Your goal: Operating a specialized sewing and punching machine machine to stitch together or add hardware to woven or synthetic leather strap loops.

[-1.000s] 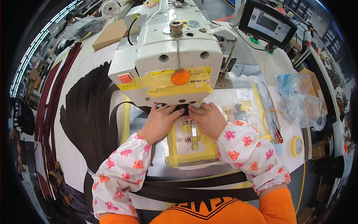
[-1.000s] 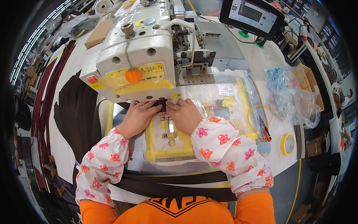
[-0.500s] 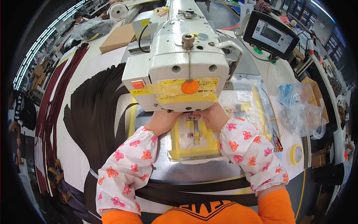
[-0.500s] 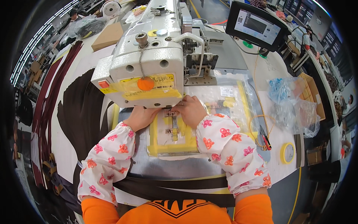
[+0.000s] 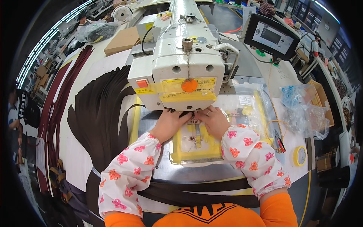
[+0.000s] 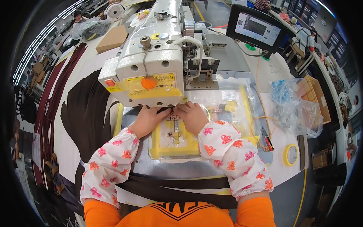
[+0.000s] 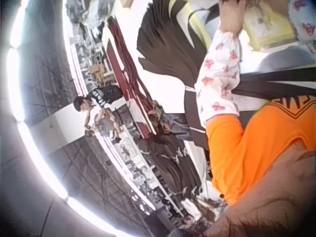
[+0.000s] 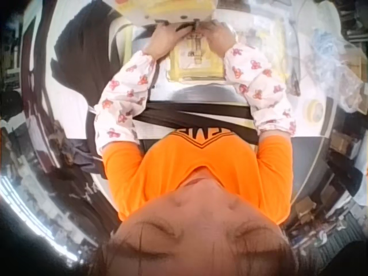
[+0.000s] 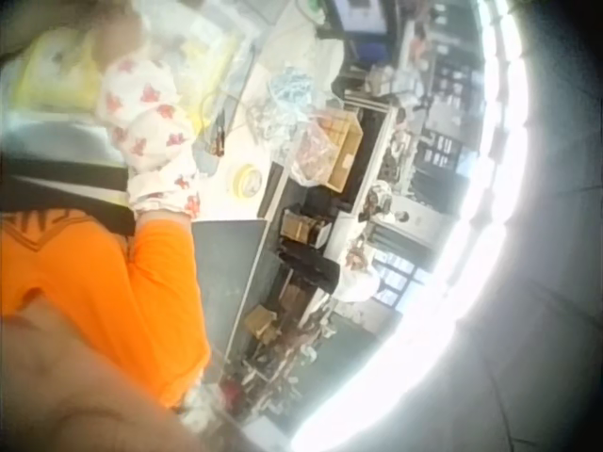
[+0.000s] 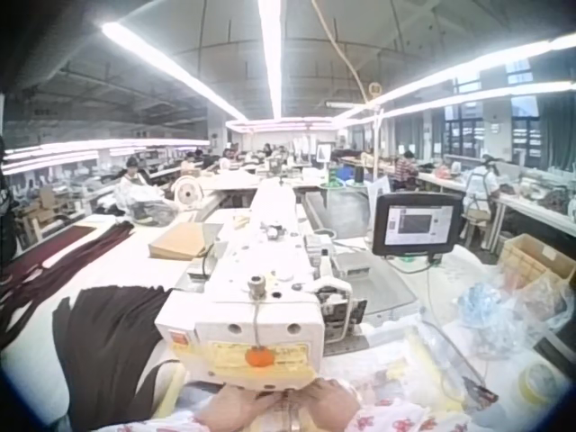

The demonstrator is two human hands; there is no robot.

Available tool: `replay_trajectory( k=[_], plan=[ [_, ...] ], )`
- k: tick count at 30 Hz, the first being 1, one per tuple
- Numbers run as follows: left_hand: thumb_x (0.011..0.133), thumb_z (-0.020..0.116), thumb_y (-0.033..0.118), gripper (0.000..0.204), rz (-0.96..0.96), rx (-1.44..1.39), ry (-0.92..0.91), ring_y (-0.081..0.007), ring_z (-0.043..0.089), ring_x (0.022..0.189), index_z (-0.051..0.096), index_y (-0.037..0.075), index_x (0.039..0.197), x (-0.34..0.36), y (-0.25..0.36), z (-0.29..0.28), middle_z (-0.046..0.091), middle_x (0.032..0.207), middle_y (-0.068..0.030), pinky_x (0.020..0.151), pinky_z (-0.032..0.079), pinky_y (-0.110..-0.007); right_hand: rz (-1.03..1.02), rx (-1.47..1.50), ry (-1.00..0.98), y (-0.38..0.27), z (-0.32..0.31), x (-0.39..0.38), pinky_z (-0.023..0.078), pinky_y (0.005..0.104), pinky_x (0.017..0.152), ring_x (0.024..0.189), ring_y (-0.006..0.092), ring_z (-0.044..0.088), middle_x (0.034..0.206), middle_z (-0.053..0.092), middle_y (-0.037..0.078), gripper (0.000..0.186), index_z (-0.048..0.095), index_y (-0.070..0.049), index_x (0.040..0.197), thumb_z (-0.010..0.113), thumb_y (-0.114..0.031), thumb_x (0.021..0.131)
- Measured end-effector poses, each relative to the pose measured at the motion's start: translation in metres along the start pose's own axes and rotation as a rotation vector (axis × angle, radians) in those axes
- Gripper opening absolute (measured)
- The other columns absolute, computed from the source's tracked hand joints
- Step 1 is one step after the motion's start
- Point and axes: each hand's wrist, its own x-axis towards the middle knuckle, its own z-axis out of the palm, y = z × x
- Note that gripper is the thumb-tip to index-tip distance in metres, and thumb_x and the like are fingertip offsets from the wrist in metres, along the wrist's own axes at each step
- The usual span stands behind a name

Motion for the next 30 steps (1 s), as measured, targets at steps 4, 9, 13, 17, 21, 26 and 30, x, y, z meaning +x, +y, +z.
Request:
replay_trajectory(
  k=[4, 9, 13, 17, 21, 26, 30],
  plan=[
    [0.077, 0.052, 0.013, 0.024, 0.182, 0.041, -0.059, -0.0213, 0.049, 0.112, 0.058, 0.008, 0.1, -0.003, 0.01, -0.01, 0.056, 0.116, -0.0068, 0.097, 0.035, -0.036, -0.026, -0.025, 0.049, -0.017, 0.003, -0.015, 0.041, 0.034, 0.084, 0.102, 0.0204, 0.05, 0.125, 0.053, 0.004, 0.04, 0.06, -0.007, 0.11, 0.055, -0.003, 0.07],
    [0.077, 0.057, 0.017, 0.019, 0.193, 0.015, -0.04, -0.021, 0.053, 0.106, 0.056, 0.008, 0.094, -0.005, 0.007, -0.006, 0.058, 0.115, -0.0048, 0.093, 0.039, -0.037, -0.004, 0.037, 0.103, -0.018, 0.004, -0.017, 0.041, 0.0338, 0.083, 0.099, 0.02, 0.051, 0.12, 0.057, 0.004, 0.038, 0.061, -0.007, 0.107, 0.055, -0.003, 0.07],
    [0.077, 0.058, 0.017, 0.018, 0.183, 0.01, -0.03, -0.02, 0.053, 0.106, 0.057, 0.008, 0.093, -0.006, 0.005, -0.002, 0.058, 0.115, -0.0038, 0.093, 0.039, -0.037, -0.016, 0.006, 0.109, -0.02, -0.002, -0.013, 0.04, 0.0329, 0.081, 0.095, 0.0198, 0.052, 0.114, 0.06, 0.003, 0.035, 0.063, -0.008, 0.104, 0.055, -0.004, 0.07],
    [0.076, 0.059, 0.017, 0.018, 0.169, -0.006, -0.02, -0.0197, 0.053, 0.104, 0.058, 0.009, 0.092, -0.005, 0.006, -0.004, 0.058, 0.115, -0.0032, 0.092, 0.04, -0.036, -0.01, -0.052, 0.091, -0.017, 0.001, -0.013, 0.04, 0.0322, 0.08, 0.093, 0.019, 0.052, 0.113, 0.06, 0.001, 0.031, 0.063, -0.009, 0.1, 0.055, -0.006, 0.071],
    [0.076, 0.059, 0.016, 0.018, 0.151, -0.009, -0.013, -0.02, 0.054, 0.104, 0.059, 0.009, 0.092, -0.006, 0.005, -0.004, 0.058, 0.114, -0.0029, 0.091, 0.041, -0.035, -0.02, -0.084, 0.083, -0.016, 0.002, -0.009, 0.04, 0.0322, 0.08, 0.094, 0.0179, 0.053, 0.113, 0.061, 0.0, 0.026, 0.064, -0.009, 0.097, 0.055, -0.008, 0.072],
    [0.076, 0.056, 0.016, 0.022, 0.091, -0.018, 0.033, -0.0189, 0.055, 0.103, 0.06, 0.01, 0.096, -0.004, 0.002, 0.001, 0.06, 0.107, -0.0022, 0.086, 0.042, -0.034, -0.021, -0.086, 0.106, -0.007, 0.004, -0.002, 0.04, 0.032, 0.081, 0.093, 0.0163, 0.053, 0.11, 0.062, -0.002, 0.024, 0.066, -0.012, 0.094, 0.056, -0.009, 0.073],
    [0.075, 0.059, 0.013, 0.024, 0.086, -0.033, 0.076, -0.0184, 0.059, 0.096, 0.063, 0.01, 0.099, 0.001, -0.004, 0.003, 0.063, 0.102, -0.0022, 0.08, 0.046, -0.033, -0.013, -0.053, 0.133, 0.002, 0.005, 0.003, 0.04, 0.0315, 0.082, 0.093, 0.0152, 0.053, 0.106, 0.063, -0.004, 0.023, 0.066, -0.014, 0.094, 0.056, -0.009, 0.073]
  ],
)
